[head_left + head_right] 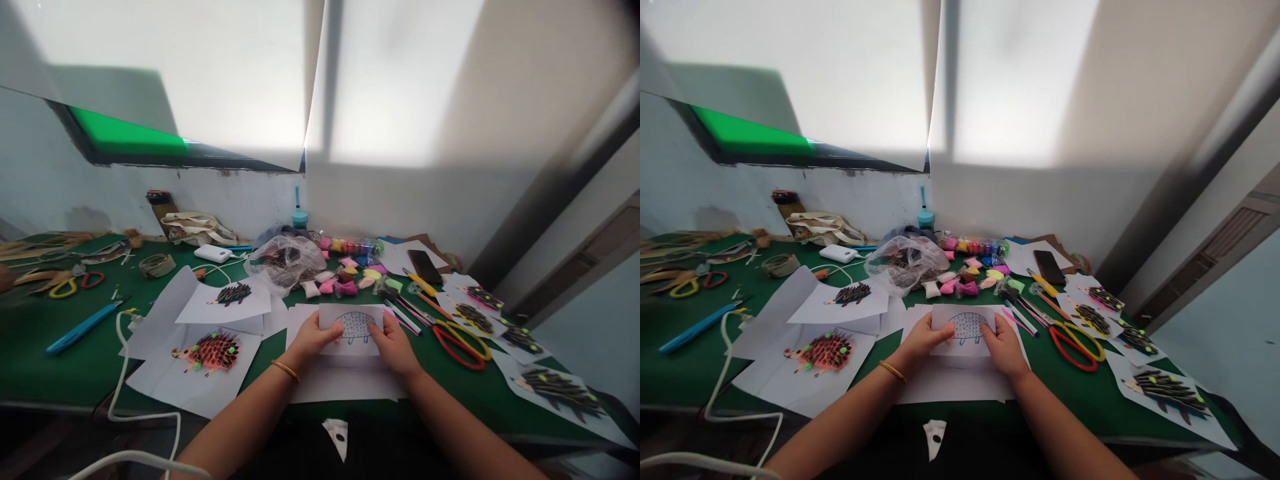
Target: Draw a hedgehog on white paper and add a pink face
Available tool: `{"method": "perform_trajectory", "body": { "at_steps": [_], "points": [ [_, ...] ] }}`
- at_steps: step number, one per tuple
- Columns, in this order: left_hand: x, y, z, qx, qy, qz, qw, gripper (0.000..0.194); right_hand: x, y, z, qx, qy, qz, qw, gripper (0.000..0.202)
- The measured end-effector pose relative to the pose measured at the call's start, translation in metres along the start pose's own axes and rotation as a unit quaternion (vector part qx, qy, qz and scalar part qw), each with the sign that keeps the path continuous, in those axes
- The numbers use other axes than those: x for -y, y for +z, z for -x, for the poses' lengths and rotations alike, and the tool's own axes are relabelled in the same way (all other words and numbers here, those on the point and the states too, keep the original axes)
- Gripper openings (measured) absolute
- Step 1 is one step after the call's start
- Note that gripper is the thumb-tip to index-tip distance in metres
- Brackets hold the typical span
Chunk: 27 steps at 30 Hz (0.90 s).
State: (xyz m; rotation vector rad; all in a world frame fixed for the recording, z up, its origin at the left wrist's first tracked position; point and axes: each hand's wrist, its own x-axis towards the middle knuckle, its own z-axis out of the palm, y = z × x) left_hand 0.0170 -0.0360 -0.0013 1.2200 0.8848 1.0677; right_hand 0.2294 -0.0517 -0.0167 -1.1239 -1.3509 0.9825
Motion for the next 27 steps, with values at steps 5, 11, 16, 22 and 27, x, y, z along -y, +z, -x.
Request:
{"method": "perform_trajectory", "body": {
  "at_steps": [5, 11, 16, 22, 27],
  "points": [
    [0.005, -0.001, -0.001, -0.015, -0.03, 0.024, 0.999, 0.063, -0.002, -0.001, 0.001, 0.01, 0.012, 0.003, 1.0, 0.042],
    [0.001, -0.004, -0.001, 0.035, 0.002, -0.007, 0.999, 0.048, 0.002, 0.0, 0.001, 0.005, 0.01, -0.013, 1.0, 0.043],
    [0.005, -0.006, -0.001, 0.033, 0.025, -0.024, 0.999, 0.082, 0.006, 0.001, 0.001, 0.002, 0.019, -0.039, 0.999, 0.041],
    [0.014, -0.006, -0.001, -0.009, 0.037, -0.073, 0.997, 0.081, 0.004, 0.001, 0.002, -0.012, 0.015, -0.025, 1.0, 0.041],
    [0.013, -0.003, 0.0, -0.02, 0.044, -0.097, 0.994, 0.072, 0.007, 0.002, 0.002, 0.006, 0.011, -0.041, 0.999, 0.042]
  ]
}}
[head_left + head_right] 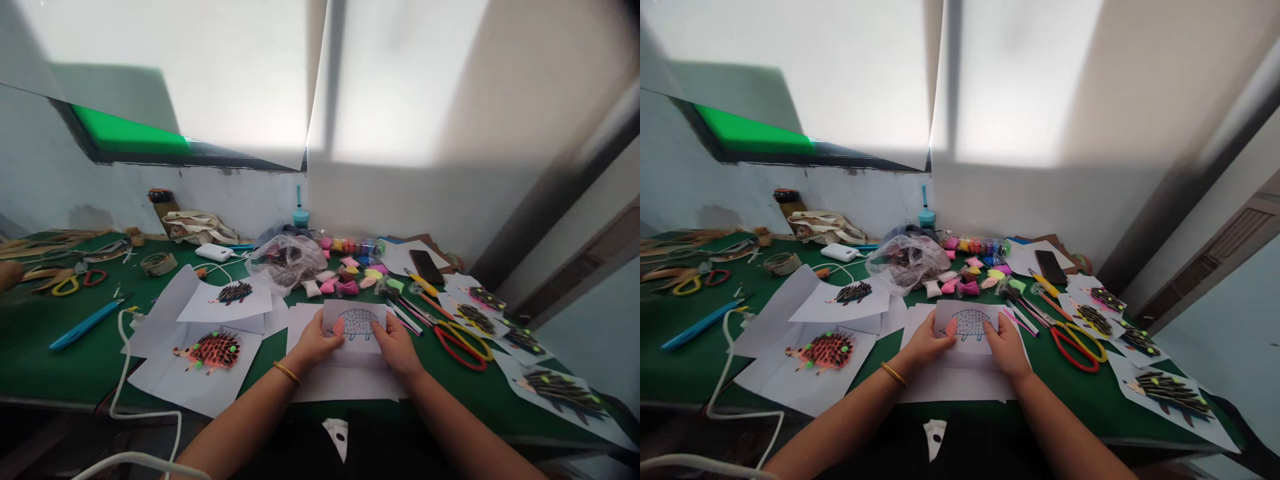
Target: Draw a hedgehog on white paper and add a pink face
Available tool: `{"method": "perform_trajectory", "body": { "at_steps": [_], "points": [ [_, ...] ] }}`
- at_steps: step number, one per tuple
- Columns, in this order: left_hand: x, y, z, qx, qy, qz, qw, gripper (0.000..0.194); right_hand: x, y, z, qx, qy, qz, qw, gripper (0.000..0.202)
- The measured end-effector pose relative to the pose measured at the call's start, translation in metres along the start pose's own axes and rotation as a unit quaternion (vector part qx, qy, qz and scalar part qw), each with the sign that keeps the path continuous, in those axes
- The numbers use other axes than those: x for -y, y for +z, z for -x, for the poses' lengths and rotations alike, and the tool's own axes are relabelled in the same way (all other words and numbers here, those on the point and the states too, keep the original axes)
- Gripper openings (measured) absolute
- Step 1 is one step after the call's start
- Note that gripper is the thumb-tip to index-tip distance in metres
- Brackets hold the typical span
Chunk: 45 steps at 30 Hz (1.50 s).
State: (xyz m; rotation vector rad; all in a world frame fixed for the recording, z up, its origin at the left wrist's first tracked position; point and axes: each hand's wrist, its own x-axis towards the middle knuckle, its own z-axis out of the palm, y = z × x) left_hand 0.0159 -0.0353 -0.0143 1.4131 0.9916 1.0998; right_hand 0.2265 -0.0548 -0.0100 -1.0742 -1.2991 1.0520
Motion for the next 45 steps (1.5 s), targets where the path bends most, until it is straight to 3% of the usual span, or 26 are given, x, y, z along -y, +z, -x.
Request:
{"method": "perform_trajectory", "body": {
  "at_steps": [8, 13, 16, 24, 30, 32, 35, 37, 39, 40, 42, 45],
  "points": [
    [-0.005, 0.0, 0.001, 0.04, 0.012, 0.067, 0.997, 0.067, -0.001, -0.002, -0.001, -0.022, -0.006, 0.045, 0.999, 0.046],
    [0.0, -0.002, -0.001, 0.001, 0.036, -0.01, 0.999, 0.078, 0.0, 0.0, 0.0, -0.006, -0.015, 0.024, 1.0, 0.046],
    [0.0, -0.001, -0.002, -0.015, 0.045, -0.016, 0.999, 0.072, -0.001, 0.001, 0.0, 0.003, -0.018, 0.017, 1.0, 0.047],
    [-0.009, 0.002, 0.004, -0.007, -0.022, 0.05, 0.998, 0.061, 0.0, -0.001, 0.0, -0.003, -0.012, 0.026, 1.0, 0.045],
    [-0.011, 0.001, 0.003, 0.011, -0.032, 0.076, 0.997, 0.06, 0.001, -0.001, 0.001, -0.01, -0.016, 0.046, 0.999, 0.043],
    [-0.01, 0.0, 0.002, 0.01, -0.017, 0.056, 0.998, 0.064, 0.002, -0.002, 0.001, -0.01, -0.016, 0.058, 0.998, 0.042],
    [-0.01, -0.003, 0.006, -0.039, 0.019, -0.048, 0.998, 0.074, 0.002, -0.007, -0.001, -0.013, -0.029, 0.129, 0.991, 0.036],
    [-0.014, -0.006, 0.016, -0.087, 0.062, -0.141, 0.984, 0.062, 0.003, -0.012, -0.003, -0.005, -0.038, 0.206, 0.978, 0.034],
    [-0.021, -0.006, 0.03, -0.11, 0.147, -0.265, 0.947, 0.048, 0.003, -0.016, -0.005, 0.029, -0.038, 0.286, 0.957, 0.035],
    [-0.025, -0.006, 0.038, -0.095, 0.191, -0.33, 0.92, 0.036, 0.002, -0.018, -0.005, 0.047, -0.037, 0.324, 0.944, 0.038],
    [-0.031, -0.002, 0.053, -0.015, 0.238, -0.424, 0.874, 0.022, 0.001, -0.02, -0.005, 0.045, -0.053, 0.395, 0.916, 0.046],
    [-0.033, 0.004, 0.07, 0.077, 0.247, -0.486, 0.835, 0.014, 0.002, -0.018, -0.001, -0.038, -0.12, 0.463, 0.877, 0.057]
  ]
}}
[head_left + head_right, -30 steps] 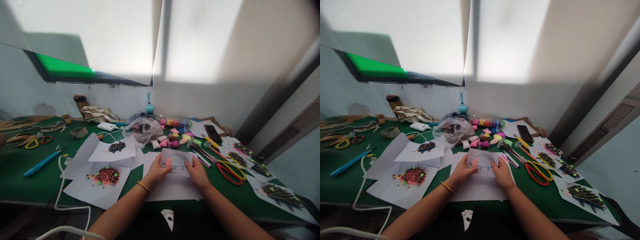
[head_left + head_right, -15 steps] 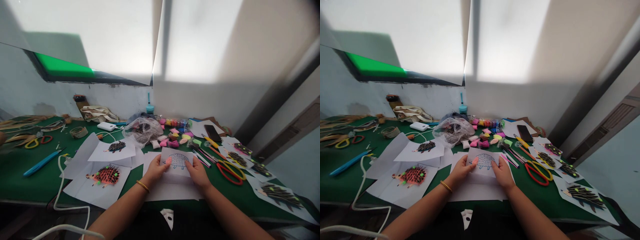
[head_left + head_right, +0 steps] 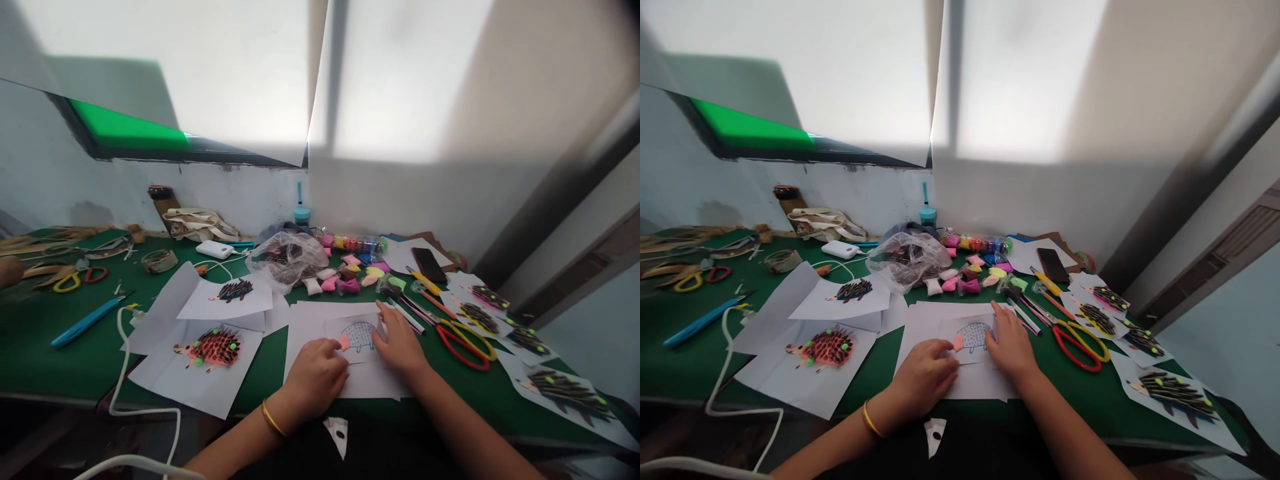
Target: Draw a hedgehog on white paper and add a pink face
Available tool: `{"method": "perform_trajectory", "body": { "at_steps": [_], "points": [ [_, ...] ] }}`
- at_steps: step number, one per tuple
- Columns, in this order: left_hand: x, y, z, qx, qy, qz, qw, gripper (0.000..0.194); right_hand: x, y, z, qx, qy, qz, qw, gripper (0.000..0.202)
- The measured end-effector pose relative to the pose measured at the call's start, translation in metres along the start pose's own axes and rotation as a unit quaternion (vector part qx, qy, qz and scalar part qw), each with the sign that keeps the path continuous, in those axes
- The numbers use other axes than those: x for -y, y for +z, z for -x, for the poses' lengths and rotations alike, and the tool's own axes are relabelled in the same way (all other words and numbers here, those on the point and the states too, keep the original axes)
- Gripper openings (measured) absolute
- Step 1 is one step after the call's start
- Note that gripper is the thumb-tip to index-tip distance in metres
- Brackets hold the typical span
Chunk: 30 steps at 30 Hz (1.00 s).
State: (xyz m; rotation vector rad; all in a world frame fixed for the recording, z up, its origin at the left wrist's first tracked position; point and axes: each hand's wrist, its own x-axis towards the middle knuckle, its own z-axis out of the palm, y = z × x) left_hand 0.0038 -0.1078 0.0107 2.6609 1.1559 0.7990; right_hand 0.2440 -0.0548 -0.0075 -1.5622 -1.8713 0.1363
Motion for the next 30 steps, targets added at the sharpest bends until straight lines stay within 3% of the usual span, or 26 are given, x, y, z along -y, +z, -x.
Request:
{"method": "perform_trajectory", "body": {
  "at_steps": [2, 6, 9, 15, 20, 30],
  "points": [
    [-0.003, 0.003, 0.004, 0.021, -0.004, -0.014, 1.0, 0.012, 0.007, 0.0, 0.005, -0.023, -0.058, 0.009, 0.998, 0.049],
    [-0.002, 0.006, 0.006, 0.024, -0.023, -0.015, 0.999, 0.012, 0.022, 0.003, 0.017, 0.084, -0.185, -0.034, 0.979, 0.034],
    [-0.001, 0.005, 0.005, 0.034, -0.028, -0.009, 0.999, 0.014, 0.026, 0.01, 0.024, 0.102, -0.184, -0.046, 0.977, 0.039],
    [-0.003, 0.004, 0.002, 0.05, -0.039, -0.027, 0.998, 0.041, 0.02, 0.017, 0.024, 0.113, -0.18, -0.034, 0.977, 0.048],
    [-0.003, 0.005, 0.001, 0.059, -0.05, -0.038, 0.996, 0.043, 0.022, 0.017, 0.024, 0.121, -0.18, 0.008, 0.976, 0.042],
    [-0.004, 0.004, 0.002, 0.056, -0.049, -0.036, 0.997, 0.045, 0.018, 0.018, 0.026, 0.092, -0.205, -0.01, 0.974, 0.043]
  ]
}}
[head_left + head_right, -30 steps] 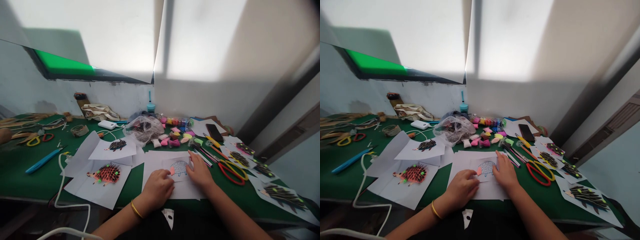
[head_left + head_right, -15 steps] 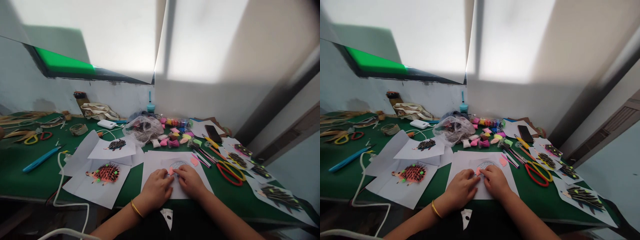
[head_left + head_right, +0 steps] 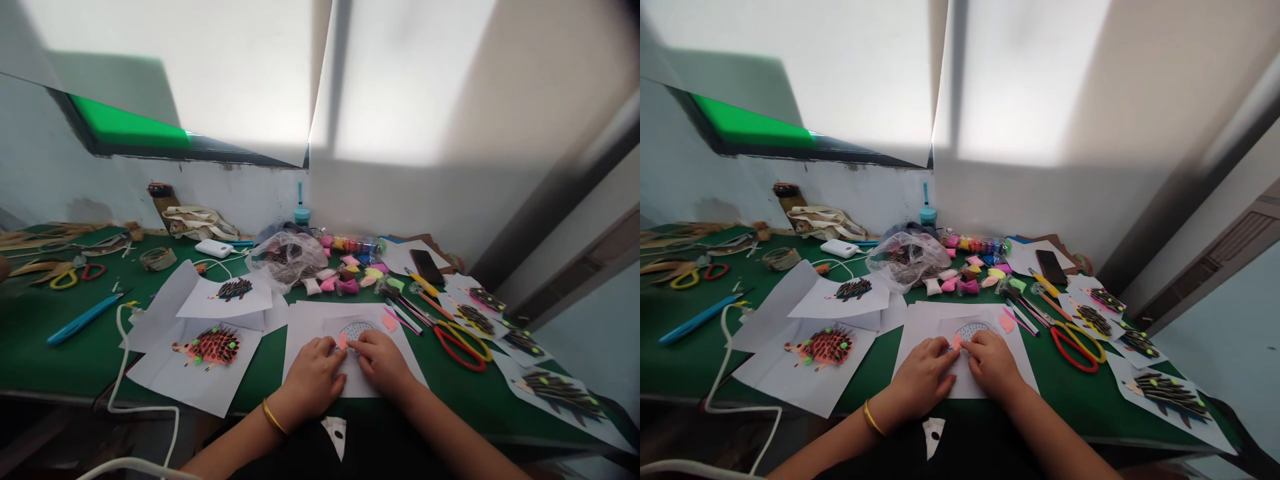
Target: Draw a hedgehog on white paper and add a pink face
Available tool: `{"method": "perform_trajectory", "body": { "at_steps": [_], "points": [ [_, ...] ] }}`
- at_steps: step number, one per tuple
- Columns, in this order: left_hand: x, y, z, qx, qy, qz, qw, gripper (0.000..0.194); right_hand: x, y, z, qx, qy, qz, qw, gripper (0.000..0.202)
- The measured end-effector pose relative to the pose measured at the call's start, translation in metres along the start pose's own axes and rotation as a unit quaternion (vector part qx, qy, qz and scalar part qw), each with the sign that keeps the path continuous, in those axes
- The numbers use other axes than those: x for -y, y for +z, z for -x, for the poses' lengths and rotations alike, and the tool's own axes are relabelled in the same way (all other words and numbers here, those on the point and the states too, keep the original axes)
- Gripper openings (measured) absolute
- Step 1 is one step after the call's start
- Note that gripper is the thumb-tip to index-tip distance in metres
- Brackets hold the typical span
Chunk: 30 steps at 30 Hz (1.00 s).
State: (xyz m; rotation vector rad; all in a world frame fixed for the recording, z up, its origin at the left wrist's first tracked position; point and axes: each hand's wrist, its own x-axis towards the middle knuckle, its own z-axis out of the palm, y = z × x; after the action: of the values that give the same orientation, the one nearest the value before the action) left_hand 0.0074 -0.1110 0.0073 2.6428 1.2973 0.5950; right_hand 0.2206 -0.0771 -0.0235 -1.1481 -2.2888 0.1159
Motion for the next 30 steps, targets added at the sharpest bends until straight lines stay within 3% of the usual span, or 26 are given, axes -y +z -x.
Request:
{"method": "perform_trajectory", "body": {
  "at_steps": [9, 17, 22, 30],
  "points": [
    [0.0, -0.002, 0.0, -0.008, 0.012, 0.013, 1.0, 0.036, 0.007, 0.001, 0.0, 0.025, -0.003, 0.049, 0.998, 0.036],
    [0.002, 0.0, 0.003, -0.007, 0.014, 0.015, 1.0, 0.033, 0.003, 0.001, 0.002, 0.003, -0.027, 0.023, 0.999, 0.039],
    [0.006, 0.006, 0.004, -0.011, 0.011, 0.018, 1.0, 0.026, 0.008, 0.001, 0.001, 0.027, -0.04, 0.047, 0.998, 0.045],
    [0.003, 0.001, 0.002, -0.005, 0.012, 0.024, 1.0, 0.023, 0.006, 0.001, -0.001, 0.021, -0.037, 0.01, 0.999, 0.046]
  ]
}}
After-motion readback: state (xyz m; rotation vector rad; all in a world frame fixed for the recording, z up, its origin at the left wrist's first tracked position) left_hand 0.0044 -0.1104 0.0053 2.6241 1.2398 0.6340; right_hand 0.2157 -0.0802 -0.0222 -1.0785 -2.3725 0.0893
